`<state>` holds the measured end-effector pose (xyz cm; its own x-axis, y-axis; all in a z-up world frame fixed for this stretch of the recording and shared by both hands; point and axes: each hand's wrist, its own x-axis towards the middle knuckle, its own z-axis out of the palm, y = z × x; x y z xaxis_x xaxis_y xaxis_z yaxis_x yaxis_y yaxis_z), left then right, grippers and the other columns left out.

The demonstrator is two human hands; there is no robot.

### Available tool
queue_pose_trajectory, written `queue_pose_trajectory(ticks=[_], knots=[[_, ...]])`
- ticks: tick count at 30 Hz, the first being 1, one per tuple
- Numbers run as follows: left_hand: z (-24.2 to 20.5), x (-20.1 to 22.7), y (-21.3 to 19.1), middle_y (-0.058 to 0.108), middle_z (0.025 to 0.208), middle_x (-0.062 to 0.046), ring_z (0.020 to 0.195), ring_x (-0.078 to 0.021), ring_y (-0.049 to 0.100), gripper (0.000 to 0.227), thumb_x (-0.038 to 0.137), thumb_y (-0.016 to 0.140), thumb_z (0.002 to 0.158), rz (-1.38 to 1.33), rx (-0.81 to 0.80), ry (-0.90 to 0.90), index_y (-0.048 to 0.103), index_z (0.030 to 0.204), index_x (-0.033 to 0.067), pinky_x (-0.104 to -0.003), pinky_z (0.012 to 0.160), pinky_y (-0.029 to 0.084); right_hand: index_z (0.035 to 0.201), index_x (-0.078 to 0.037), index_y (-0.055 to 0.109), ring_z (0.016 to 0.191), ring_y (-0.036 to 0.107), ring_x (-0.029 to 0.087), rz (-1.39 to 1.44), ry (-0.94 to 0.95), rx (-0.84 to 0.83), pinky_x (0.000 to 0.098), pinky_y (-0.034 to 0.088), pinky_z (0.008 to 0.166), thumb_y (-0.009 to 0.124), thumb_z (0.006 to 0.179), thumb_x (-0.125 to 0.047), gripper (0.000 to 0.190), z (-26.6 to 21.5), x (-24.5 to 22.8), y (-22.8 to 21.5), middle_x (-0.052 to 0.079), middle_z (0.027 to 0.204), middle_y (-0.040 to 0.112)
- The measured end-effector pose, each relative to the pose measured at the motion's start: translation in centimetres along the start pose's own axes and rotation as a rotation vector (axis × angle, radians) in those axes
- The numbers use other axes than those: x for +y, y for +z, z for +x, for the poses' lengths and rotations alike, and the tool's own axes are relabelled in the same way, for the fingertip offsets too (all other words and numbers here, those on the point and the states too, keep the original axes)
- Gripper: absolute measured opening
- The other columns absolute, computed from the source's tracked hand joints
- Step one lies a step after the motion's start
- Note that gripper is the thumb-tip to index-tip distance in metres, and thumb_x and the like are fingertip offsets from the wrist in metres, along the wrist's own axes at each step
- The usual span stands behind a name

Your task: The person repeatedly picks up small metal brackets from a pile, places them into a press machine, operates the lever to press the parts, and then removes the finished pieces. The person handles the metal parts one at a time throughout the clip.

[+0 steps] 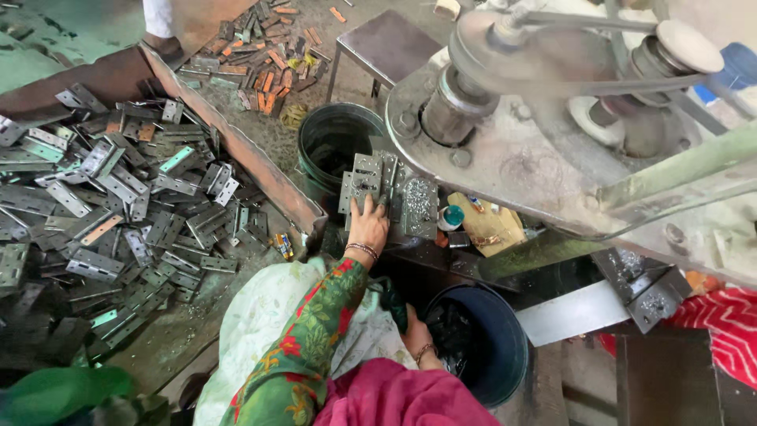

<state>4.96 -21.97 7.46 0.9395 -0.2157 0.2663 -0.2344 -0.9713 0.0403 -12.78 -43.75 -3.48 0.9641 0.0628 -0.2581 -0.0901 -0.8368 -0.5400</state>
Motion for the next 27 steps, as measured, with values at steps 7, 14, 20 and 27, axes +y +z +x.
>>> queue_pose_trajectory(ticks=[7,14,20,27], knots=[[3.3,-1.0,-0.1,0.062,0.137,-0.004,0.145,-0.0379,0.035,0.034,0.023,0.048,0.098,0.007,-0.122,-0.048,0.076,0.115,0.0138,-0.073,0.114,0.020,0.143,-0.018,0.047,0.096,0.073,0.042,-0.149,-0.012,-0.076,0.0499,0.060,0.080,0.074,0.081,-0.040,0.071,0.8,-1.9,-4.6,0.025,0.101,0.075],[4.1,-1.1,0.7,0.064,0.131,-0.003,0.143,-0.0380,0.035,0.038,0.026,0.045,0.101,0.024,-0.027,-0.049,0.074,0.120,0.0111,-0.074,0.114,0.020,0.147,-0.019,0.044,0.097,0.069,0.047,-0.038,-0.044,0.064,0.0541,0.058,0.079,0.075,0.080,-0.032,0.076,1.8,-0.3,-0.3,0.027,0.102,0.072],[2.5,-0.9,0.3,0.060,0.139,-0.006,0.147,-0.0401,0.031,0.036,0.027,0.048,0.099,-0.021,-0.102,-0.017,0.075,0.119,0.0135,-0.074,0.113,0.022,0.146,-0.019,0.046,0.097,0.069,0.047,-0.068,0.013,0.031,0.0535,0.057,0.081,0.074,0.083,-0.034,0.071,1.5,-0.9,-2.1,0.027,0.100,0.072],[5.2,-1.1,1.0,0.057,0.144,-0.004,0.148,-0.0383,0.030,0.038,0.025,0.047,0.099,0.008,-0.143,-0.056,0.072,0.124,0.0136,-0.074,0.112,0.022,0.143,-0.014,0.048,0.096,0.072,0.044,-0.115,0.043,-0.084,0.0502,0.059,0.081,0.074,0.082,-0.037,0.070,0.8,-2.2,-5.1,0.027,0.101,0.073]])
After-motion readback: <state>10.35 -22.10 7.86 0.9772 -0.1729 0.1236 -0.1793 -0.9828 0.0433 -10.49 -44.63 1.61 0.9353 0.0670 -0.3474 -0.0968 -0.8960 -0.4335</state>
